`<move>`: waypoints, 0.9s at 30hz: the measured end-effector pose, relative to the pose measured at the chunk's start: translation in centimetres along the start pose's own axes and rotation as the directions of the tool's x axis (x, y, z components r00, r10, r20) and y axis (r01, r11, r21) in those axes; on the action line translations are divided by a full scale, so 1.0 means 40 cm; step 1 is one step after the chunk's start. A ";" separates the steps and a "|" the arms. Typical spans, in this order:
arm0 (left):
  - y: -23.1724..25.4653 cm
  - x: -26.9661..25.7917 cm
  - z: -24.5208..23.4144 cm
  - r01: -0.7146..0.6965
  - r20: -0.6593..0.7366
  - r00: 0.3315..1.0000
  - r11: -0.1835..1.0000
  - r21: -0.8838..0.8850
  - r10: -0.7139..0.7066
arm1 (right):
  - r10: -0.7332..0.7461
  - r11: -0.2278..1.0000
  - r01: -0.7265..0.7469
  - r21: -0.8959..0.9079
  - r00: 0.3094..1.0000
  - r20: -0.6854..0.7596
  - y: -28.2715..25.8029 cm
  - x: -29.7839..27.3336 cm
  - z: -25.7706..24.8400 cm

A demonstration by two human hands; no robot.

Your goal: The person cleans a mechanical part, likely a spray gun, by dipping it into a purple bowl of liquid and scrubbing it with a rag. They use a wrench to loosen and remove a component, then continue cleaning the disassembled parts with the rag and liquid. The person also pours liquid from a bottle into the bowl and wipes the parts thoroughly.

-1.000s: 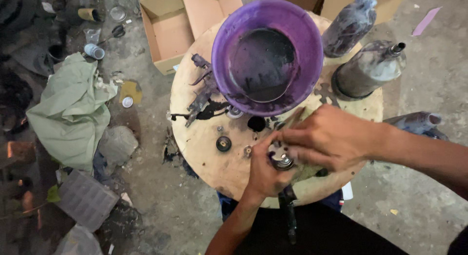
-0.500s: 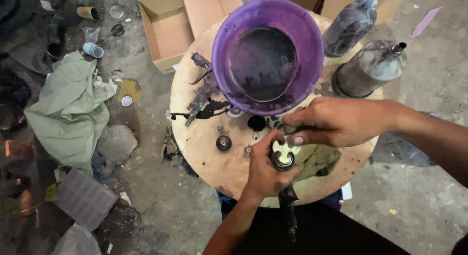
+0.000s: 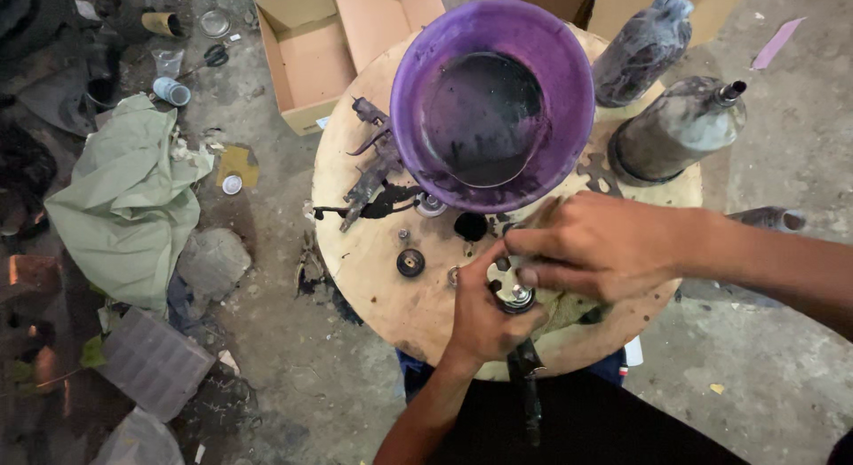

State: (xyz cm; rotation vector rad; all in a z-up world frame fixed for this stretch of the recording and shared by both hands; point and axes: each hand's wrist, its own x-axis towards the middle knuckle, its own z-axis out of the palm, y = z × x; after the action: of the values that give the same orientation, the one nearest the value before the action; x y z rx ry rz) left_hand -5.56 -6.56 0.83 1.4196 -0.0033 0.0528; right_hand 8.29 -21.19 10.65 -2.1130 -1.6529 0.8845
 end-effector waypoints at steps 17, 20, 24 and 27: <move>-0.003 0.011 -0.001 -0.011 -0.030 0.999 0.995 0.100 0.014 | 0.088 0.975 -0.045 0.219 0.977 -0.195 -0.035 -0.014 -0.017; -0.001 0.010 -0.004 -0.016 -0.009 1.000 0.997 0.082 0.017 | 0.076 0.977 -0.037 0.211 0.981 -0.179 -0.035 -0.005 -0.014; -0.001 0.010 0.005 -0.044 -0.009 0.999 0.999 0.003 0.044 | -0.044 0.969 0.099 0.225 0.970 -0.238 -0.015 -0.004 0.000; 0.007 0.008 0.003 -0.054 -0.002 0.999 0.995 0.084 0.054 | -0.137 0.961 0.187 0.203 0.962 -0.237 0.005 -0.002 -0.002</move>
State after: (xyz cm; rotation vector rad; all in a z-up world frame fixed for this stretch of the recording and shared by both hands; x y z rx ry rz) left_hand -5.22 -6.62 1.15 1.5030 -0.0367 0.1011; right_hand 8.47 -21.31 10.63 -1.8216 -1.5111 0.7184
